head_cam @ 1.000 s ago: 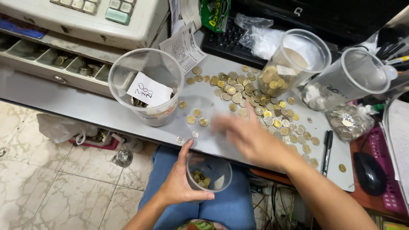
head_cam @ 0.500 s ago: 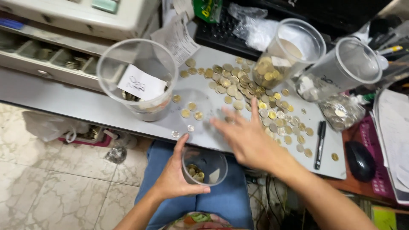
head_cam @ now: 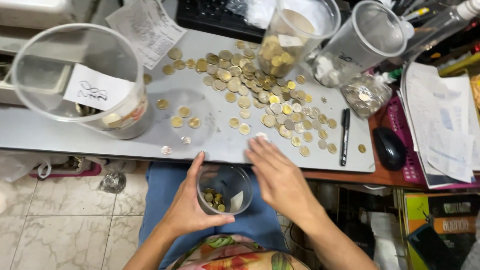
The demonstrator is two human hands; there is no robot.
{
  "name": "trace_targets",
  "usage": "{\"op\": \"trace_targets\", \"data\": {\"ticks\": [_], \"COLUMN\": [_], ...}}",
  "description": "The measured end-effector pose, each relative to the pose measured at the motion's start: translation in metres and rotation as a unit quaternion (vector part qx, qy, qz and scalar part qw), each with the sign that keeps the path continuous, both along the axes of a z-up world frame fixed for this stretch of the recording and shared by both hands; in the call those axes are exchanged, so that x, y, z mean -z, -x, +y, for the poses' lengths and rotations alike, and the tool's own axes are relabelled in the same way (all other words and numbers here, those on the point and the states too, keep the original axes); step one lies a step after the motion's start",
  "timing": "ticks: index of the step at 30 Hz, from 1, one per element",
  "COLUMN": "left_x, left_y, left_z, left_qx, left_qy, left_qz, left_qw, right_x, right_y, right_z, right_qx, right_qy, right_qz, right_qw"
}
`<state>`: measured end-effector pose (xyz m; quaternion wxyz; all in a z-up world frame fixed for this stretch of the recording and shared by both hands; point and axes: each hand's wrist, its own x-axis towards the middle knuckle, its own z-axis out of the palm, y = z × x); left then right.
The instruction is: Counting and sorting a large pile of coins on a desk and placing them into plastic containers.
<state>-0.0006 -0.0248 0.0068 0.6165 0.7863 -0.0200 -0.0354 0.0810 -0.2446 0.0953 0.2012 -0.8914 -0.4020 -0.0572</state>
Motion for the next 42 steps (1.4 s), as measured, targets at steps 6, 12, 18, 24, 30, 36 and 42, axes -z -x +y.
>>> {"op": "trace_targets", "data": {"ticks": [6,12,18,24,30,36,42], "left_x": [0.003,-0.006,-0.001,0.01,0.004,0.0,0.007], "left_y": [-0.002,-0.004,-0.01,-0.007,-0.009,-0.007,-0.01], "left_z": [-0.009,-0.002,-0.003,-0.003,0.001,-0.003,-0.004], "left_qx": [0.002,-0.016,0.001,-0.004,0.02,0.018,-0.011], "left_qy": [-0.001,-0.008,-0.046,-0.033,-0.047,-0.024,0.016], "left_qz": [-0.057,-0.003,0.01,-0.029,-0.001,-0.004,-0.103], "left_qw": [0.998,1.0,0.999,0.999,0.999,1.0,0.995], "right_x": [0.008,-0.013,-0.028,-0.007,-0.008,-0.017,0.01], "right_y": [-0.032,-0.06,-0.121,-0.094,-0.059,-0.044,-0.021], "right_z": [0.046,0.043,0.071,0.076,0.041,0.004,0.021], "right_qx": [-0.085,-0.036,0.132,0.015,-0.131,0.009,-0.035], "right_qy": [-0.049,-0.107,0.134,0.066,0.005,-0.141,-0.131], "right_qz": [0.035,-0.002,0.179,0.063,0.123,0.073,0.013], "right_qw": [0.995,0.994,0.966,0.996,0.984,0.987,0.991]}}
